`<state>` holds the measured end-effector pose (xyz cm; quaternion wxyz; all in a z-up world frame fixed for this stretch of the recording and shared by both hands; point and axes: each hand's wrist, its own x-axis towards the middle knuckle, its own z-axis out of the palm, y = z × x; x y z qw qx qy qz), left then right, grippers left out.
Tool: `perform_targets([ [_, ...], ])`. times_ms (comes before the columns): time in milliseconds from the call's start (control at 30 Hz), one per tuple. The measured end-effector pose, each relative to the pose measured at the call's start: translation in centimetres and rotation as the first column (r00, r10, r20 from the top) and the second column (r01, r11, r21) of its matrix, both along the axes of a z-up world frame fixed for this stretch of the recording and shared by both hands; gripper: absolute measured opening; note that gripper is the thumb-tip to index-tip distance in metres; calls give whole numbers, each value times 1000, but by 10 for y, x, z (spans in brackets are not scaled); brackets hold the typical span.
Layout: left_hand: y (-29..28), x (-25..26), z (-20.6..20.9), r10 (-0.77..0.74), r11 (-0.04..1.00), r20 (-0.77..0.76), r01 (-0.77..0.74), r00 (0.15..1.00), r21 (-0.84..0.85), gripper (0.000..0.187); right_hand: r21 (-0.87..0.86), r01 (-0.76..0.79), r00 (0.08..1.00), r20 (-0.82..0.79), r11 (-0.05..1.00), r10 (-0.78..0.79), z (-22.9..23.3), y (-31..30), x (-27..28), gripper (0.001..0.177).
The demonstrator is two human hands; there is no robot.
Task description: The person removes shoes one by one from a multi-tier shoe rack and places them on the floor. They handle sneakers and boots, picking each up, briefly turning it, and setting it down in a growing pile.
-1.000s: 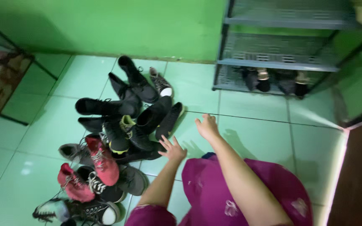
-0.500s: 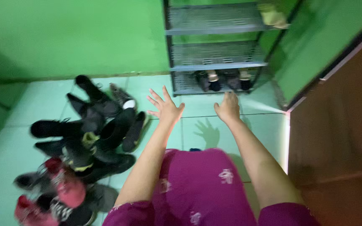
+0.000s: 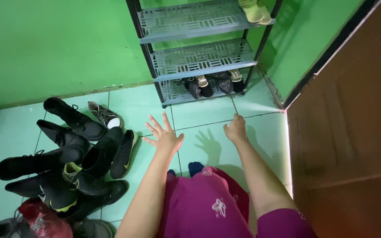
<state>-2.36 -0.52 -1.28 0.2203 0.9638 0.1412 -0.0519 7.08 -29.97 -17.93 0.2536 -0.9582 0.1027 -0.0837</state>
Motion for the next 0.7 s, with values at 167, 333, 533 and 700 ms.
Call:
perform_targets([
  [167, 14, 6, 16, 4, 1000, 14, -5, 1000, 3, 120, -7, -15, 994, -109, 1000, 14, -20, 23, 56, 66],
  [333, 34, 9, 28, -21, 996, 75, 15, 997, 88, 117, 36, -97, 994, -47, 995, 98, -67, 46, 123, 61],
  [533, 38, 19, 48, 1, 994, -25, 2, 1000, 113, 113, 152, -136, 989, -41, 979, 144, -115, 92, 204, 61],
  [700, 43, 46, 51, -10, 992, -87, 21, 996, 128, 112, 218, -213, 977, 48, 952, 208, -146, 119, 243, 54],
])
